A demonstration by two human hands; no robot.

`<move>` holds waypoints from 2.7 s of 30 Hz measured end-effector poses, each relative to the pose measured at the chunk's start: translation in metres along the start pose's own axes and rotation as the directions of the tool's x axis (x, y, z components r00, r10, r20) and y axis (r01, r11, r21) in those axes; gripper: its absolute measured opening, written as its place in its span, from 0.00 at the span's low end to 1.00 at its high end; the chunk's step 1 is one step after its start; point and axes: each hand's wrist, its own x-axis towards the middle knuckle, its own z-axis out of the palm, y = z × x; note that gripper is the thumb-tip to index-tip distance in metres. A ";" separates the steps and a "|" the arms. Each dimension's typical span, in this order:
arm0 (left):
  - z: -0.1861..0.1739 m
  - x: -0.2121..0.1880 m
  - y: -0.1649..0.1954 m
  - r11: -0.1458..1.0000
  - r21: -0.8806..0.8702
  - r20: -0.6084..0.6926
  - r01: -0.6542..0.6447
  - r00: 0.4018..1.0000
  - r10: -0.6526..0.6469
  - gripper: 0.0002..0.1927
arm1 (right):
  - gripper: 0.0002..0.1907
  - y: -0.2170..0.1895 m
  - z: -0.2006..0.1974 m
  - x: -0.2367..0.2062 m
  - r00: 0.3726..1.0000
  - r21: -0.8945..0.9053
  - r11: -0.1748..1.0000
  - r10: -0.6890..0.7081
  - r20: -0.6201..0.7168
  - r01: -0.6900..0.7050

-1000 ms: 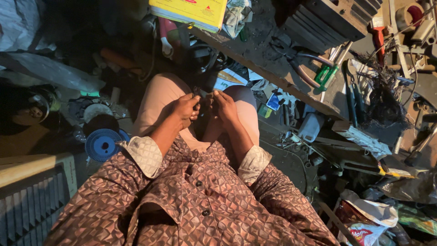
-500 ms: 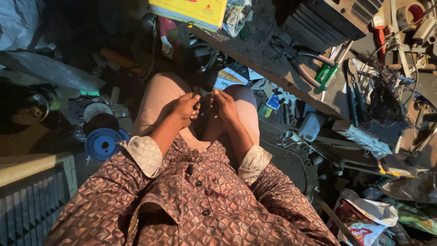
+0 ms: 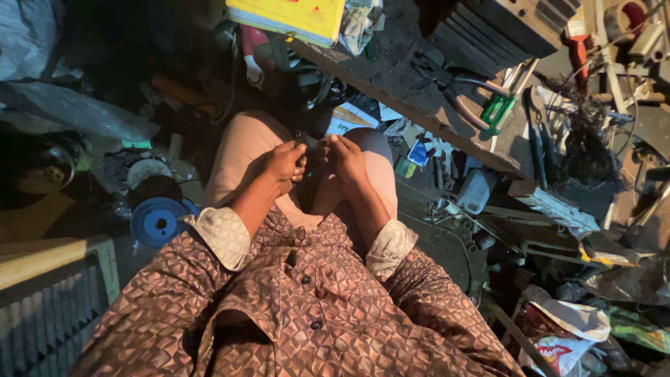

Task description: The person sits on the floor and manipulates a small bundle of black wires, twisting and separating strands by hand. The person then picks up a yellow notebook and opens it to a page with handwritten notes.

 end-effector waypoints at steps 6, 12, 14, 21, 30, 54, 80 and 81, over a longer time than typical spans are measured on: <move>-0.007 -0.012 0.014 0.957 -0.245 0.309 0.156 0.948 -0.076 0.06 | 0.15 -0.111 0.017 -0.035 0.880 0.121 0.872 -0.475 -0.020 0.474; 0.002 -0.003 0.002 0.998 -0.055 0.052 0.016 0.999 -0.013 0.06 | 0.16 -0.229 0.141 -0.147 0.188 0.129 0.306 -0.812 0.552 0.943; 0.007 -0.005 0.004 0.998 -0.064 0.056 -0.009 0.998 0.013 0.07 | 0.16 -0.239 0.172 -0.166 -0.171 0.172 0.026 -0.038 0.985 0.985; 0.004 -0.049 0.036 0.154 0.647 0.211 -0.747 0.370 0.905 0.10 | 0.22 -0.156 0.135 -0.148 0.627 -0.645 0.054 -0.310 0.715 0.762; 0.042 -0.131 0.080 -0.015 0.648 0.403 -0.761 0.327 0.855 0.06 | 0.23 -0.109 0.099 -0.123 0.630 -0.737 -0.002 -0.518 0.579 0.676; 0.055 -0.144 0.063 0.098 0.665 0.416 -0.740 0.476 0.775 0.06 | 0.10 -0.102 0.068 -0.119 0.576 -0.682 -0.059 -0.485 0.658 0.729; 0.058 -0.152 0.062 0.218 0.636 0.393 -0.740 0.554 0.734 0.05 | 0.11 -0.090 0.055 -0.120 0.620 -0.668 0.095 -0.485 0.617 0.738; 0.059 -0.152 0.062 0.223 0.630 0.396 -0.744 0.555 0.731 0.05 | 0.12 -0.091 0.057 -0.120 0.609 -0.656 0.095 -0.489 0.624 0.749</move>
